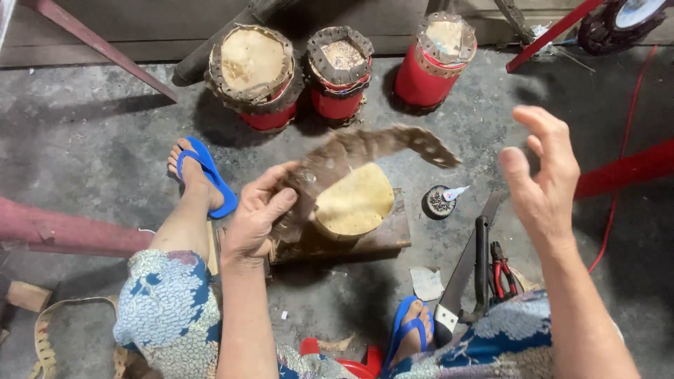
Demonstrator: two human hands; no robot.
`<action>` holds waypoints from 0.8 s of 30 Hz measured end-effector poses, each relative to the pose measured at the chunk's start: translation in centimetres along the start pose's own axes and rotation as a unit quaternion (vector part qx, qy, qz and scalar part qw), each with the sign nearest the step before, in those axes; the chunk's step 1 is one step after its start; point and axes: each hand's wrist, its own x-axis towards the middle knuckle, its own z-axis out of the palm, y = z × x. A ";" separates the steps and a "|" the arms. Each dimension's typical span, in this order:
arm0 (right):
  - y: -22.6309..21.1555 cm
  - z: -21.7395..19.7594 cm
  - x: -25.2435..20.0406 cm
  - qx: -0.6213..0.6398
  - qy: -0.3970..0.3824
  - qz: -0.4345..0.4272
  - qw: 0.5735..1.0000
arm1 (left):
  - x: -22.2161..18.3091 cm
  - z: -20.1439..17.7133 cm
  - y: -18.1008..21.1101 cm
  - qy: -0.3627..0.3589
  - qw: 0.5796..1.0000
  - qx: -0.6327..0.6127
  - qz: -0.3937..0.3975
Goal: Manually stretching and fitting a leather skin onto a small wooden drum frame to create a drum head.
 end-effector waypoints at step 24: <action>9.8 9.7 -2.7 0.394 -0.117 0.396 0.821 | -0.6 2.5 -3.7 0.187 0.926 0.326 0.044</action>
